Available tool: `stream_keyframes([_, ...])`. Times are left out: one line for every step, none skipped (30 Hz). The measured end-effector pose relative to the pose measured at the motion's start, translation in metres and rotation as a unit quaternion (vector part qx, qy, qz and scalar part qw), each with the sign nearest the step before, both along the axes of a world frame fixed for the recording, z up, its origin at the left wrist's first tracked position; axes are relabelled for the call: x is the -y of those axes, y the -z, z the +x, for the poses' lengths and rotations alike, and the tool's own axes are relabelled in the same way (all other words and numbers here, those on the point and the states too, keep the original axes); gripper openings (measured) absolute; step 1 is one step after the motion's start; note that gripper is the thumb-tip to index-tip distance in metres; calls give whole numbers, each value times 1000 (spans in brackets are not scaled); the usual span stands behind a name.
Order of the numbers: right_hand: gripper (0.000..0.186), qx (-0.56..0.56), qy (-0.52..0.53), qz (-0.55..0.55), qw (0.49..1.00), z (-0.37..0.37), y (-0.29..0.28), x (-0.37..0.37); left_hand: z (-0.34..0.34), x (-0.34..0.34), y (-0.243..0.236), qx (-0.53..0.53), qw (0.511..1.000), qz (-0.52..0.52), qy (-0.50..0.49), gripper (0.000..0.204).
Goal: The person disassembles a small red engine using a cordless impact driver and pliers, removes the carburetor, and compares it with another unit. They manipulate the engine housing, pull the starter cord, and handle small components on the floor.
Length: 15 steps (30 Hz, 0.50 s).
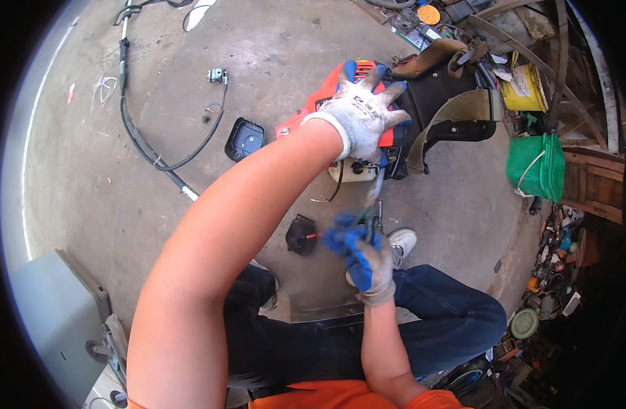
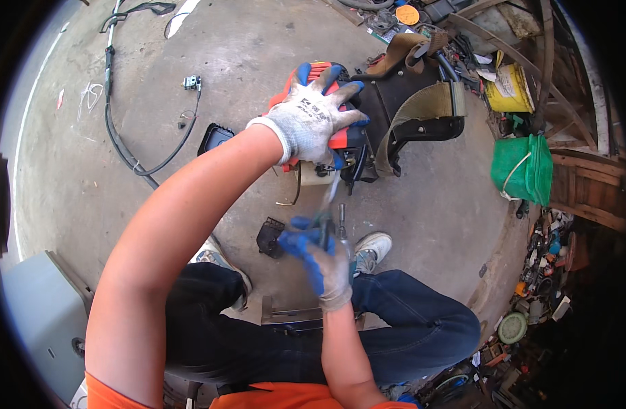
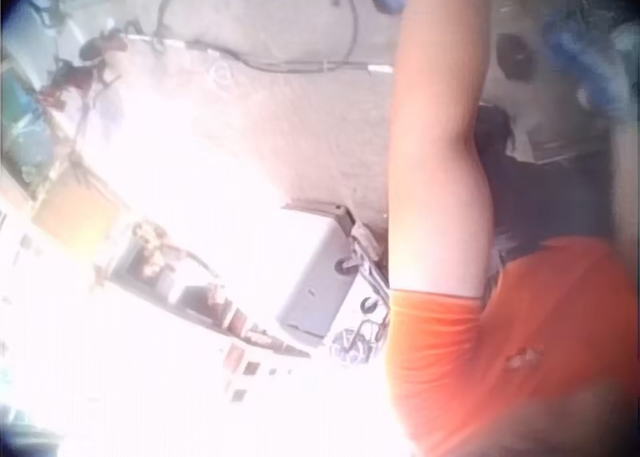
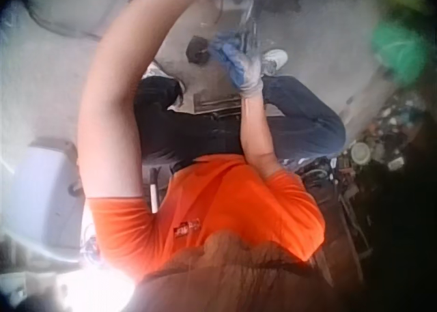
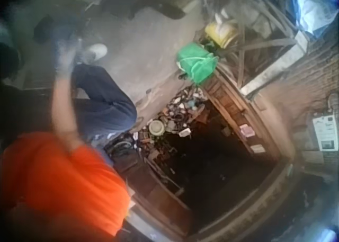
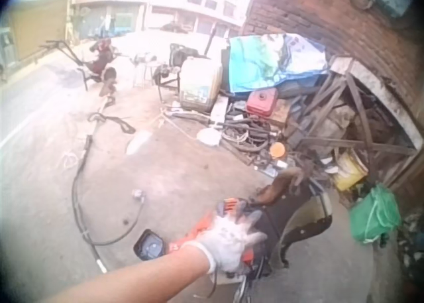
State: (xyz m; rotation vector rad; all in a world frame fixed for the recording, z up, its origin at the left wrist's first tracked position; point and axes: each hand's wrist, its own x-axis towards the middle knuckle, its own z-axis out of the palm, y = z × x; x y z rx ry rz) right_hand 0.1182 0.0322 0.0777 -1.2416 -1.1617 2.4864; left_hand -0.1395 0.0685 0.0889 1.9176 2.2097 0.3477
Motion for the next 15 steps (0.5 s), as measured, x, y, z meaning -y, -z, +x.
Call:
stream_keyframes([27, -33, 5, -50, 998, 5, 8, 6, 0, 1, -2, 2, 1000, -4, 1, 80])
stream_keyframes([26, -67, 10, -101, 993, 7, 19, 10, -1, 0, -2, 3, 1000, -8, 4, 81])
stream_keyframes([33, -101, 16, -141, 985, 10, 29, 14, 1, 0, -2, 3, 1000, -8, 1, 80])
stream_keyframes([35, -138, 30, -185, 973, 10, 38, 19, 1, -1, -1, 3, 1000, -7, -1, 80])
stream_keyframes([38, -176, 44, -228, 957, 3, 45, 22, 1, -1, -2, 1, 1000, -6, -3, 80])
stream_keyframes([40, -213, 58, -269, 937, -1, 51, 23, 2, -2, -2, 0, 1000, -7, -4, 80])
stream_keyframes([42, -236, 64, -298, 923, -2, 57, 22, 2, -2, -2, -1, 1000, -8, -4, 80])
stream_keyframes([44, -257, 68, -328, 907, -2, 63, 20, 2, -2, -3, -3, 1000, -10, -7, 80])
stream_keyframes([46, -278, 72, -356, 889, -3, 68, 18, 2, -1, -3, -3, 1000, -11, -8, 80])
stream_keyframes([46, -286, 69, -355, 887, -4, 73, 15, 2, -1, -3, -4, 1000, -13, -8, 80])
stream_keyframes([47, -295, 66, -353, 885, -5, 77, 12, 2, -1, -3, -4, 1000, -13, -8, 80])
stream_keyframes([47, -304, 63, -351, 883, -5, 81, 9, 2, 0, -3, -6, 1000, -9, -8, 80])
stream_keyframes([47, -313, 53, -357, 878, -5, 84, 5, 2, 1, -2, -8, 1000, -5, -9, 80])
stream_keyframes([48, -322, 43, -363, 873, -5, 87, 1, 2, 1, -1, -9, 1000, 0, -9, 80])
stream_keyframes([48, -331, 32, -368, 868, -5, 89, -2, 2, 0, 0, -10, 1000, 2, -8, 80])
